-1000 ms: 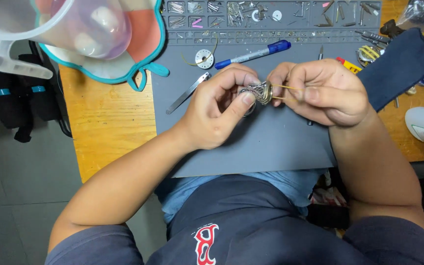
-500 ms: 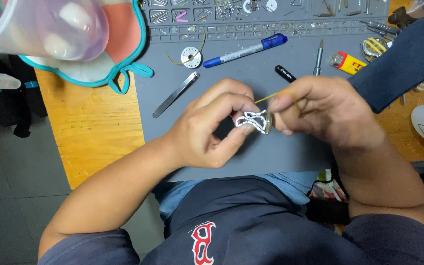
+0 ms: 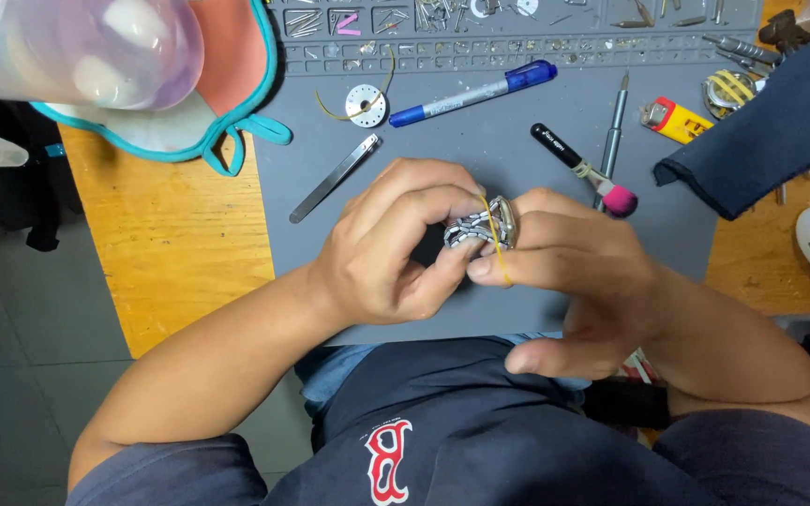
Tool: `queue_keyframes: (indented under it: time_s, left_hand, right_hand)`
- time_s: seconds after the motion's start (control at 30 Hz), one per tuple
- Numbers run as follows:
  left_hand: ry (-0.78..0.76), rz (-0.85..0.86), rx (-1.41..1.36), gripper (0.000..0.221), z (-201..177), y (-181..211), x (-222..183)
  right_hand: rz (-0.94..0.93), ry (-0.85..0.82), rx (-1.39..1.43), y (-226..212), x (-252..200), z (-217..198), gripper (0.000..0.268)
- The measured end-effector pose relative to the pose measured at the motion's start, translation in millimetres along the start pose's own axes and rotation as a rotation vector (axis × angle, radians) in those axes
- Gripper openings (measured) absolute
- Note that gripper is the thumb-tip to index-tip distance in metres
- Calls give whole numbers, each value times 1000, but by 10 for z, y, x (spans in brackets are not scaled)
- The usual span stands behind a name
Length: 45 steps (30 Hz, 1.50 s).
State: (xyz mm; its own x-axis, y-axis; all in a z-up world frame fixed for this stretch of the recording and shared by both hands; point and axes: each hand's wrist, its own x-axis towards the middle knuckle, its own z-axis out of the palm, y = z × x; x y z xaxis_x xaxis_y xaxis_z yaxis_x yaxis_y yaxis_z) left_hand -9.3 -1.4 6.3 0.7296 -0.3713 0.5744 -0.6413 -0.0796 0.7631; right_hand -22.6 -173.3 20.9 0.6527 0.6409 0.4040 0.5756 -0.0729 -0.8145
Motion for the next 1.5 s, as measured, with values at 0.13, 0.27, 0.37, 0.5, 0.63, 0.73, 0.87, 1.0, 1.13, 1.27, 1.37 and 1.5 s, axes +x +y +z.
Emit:
queue_keyframes:
  time_s: [0.13, 0.27, 0.37, 0.5, 0.63, 0.73, 0.87, 1.0, 1.13, 1.27, 1.37, 1.5]
  left_hand:
    - [16, -10, 27, 13, -8, 5, 1]
    - [34, -16, 54, 12, -8, -5, -6]
    - [41, -18, 56, 15, -15, -5, 1]
    - [53, 10, 97, 14, 4, -20, -4]
    - [47, 27, 123, 15, 29, -38, -24]
    - [56, 32, 144, 16, 27, -43, -31]
    - [57, 25, 133, 16, 13, -44, -9]
    - [81, -31, 109, 14, -8, -51, -8]
    - [101, -12, 81, 14, -24, -37, 10]
    - [138, -277, -223, 11, 10, 44, -12]
    - [138, -395, -419, 13, 18, 55, -18]
    - [77, -363, -130, 15, 38, 7, -90]
  right_hand:
    - [-40, -29, -60, 25, 8, 39, 36]
    - [-1, -37, -8, 23, -4, 60, 36]
    - [-2, -9, 28, 22, -24, 86, 36]
    - [23, -88, 34, 13, -38, 103, 37]
    - [81, -148, 76, 32, -49, 132, 40]
    - [80, -132, 131, 37, -34, 137, 38]
    - [70, -156, 101, 9, -12, 133, 36]
    - [-9, -157, 68, -42, 43, 143, 33]
    - [-61, -124, -27, -69, 52, 161, 28]
    - [-24, -92, -9, -22, 0, 209, 21]
    - [122, -6, 61, -23, 56, 231, 20]
    - [355, 196, 127, 43, 27, 249, 32]
